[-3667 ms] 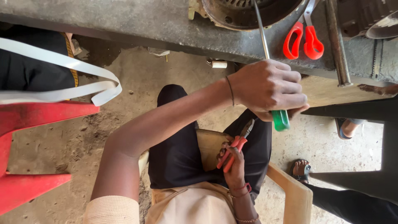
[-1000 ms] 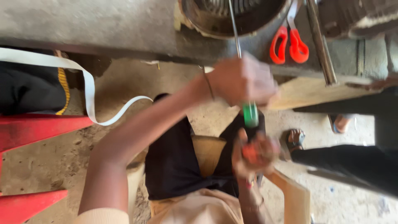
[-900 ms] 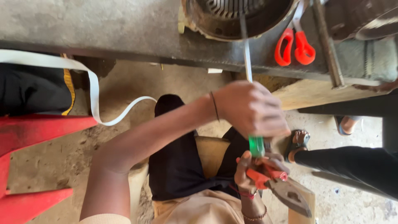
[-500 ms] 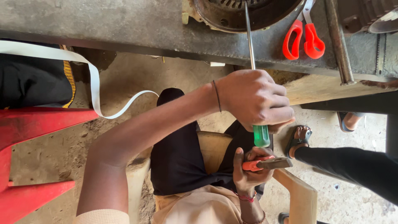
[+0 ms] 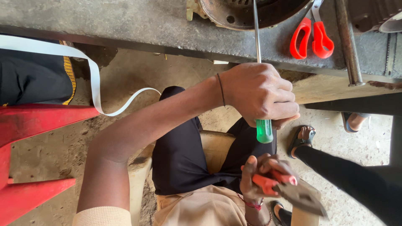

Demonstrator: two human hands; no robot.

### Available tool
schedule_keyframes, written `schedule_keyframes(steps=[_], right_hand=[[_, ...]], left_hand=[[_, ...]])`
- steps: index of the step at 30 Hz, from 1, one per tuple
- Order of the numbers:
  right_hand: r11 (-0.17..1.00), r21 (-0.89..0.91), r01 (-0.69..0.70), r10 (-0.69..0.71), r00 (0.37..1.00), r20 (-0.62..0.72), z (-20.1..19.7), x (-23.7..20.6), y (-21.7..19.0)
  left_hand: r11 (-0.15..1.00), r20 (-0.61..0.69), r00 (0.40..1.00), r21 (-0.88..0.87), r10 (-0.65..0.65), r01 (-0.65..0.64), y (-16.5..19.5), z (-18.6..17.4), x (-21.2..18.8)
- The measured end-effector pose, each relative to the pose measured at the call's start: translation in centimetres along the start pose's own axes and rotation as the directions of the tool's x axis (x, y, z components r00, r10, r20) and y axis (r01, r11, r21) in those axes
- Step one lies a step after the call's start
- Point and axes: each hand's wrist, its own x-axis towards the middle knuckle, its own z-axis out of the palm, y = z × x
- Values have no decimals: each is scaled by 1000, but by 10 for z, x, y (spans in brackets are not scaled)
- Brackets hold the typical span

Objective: The person uses a screwdriver to work on a cylindrical motor component placed on a workbench. They repeatedly tap the screwdriver handle with a pair of pliers to apply force. The person also briefly lifts and repositions the motor component during the process.

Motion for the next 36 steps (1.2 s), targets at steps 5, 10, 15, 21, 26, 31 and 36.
schedule_keyframes(steps=[5, 10, 15, 21, 26, 31, 36], right_hand=[[999, 8, 32, -33, 999, 35, -3, 11, -22], [977, -197, 86, -70, 994, 88, 35, 30, 0], [983, -178, -36, 44, 998, 44, 23, -7, 44], [964, -266, -29, 35, 999, 20, -36, -57, 79], [959, -254, -124, 118, 992, -39, -107, -54, 91], [965, -173, -195, 156, 964, -215, -164, -25, 75], [931, -185, -315, 231, 899, -371, -191, 1, 62]], left_hand=[[1000, -11, 1000, -8, -14, 14, 1, 2, 1], [999, -5, 999, -16, -52, 52, -5, 3, 1], [999, -16, 999, -13, 40, -41, -14, 6, -6], [998, -44, 997, 5, 61, -61, 41, 32, -11], [992, -8, 993, -47, 115, -115, 66, 39, -8], [965, -96, 972, -129, 217, -228, 44, 67, 40], [935, -152, 943, -160, 295, -318, 39, 108, 92]])
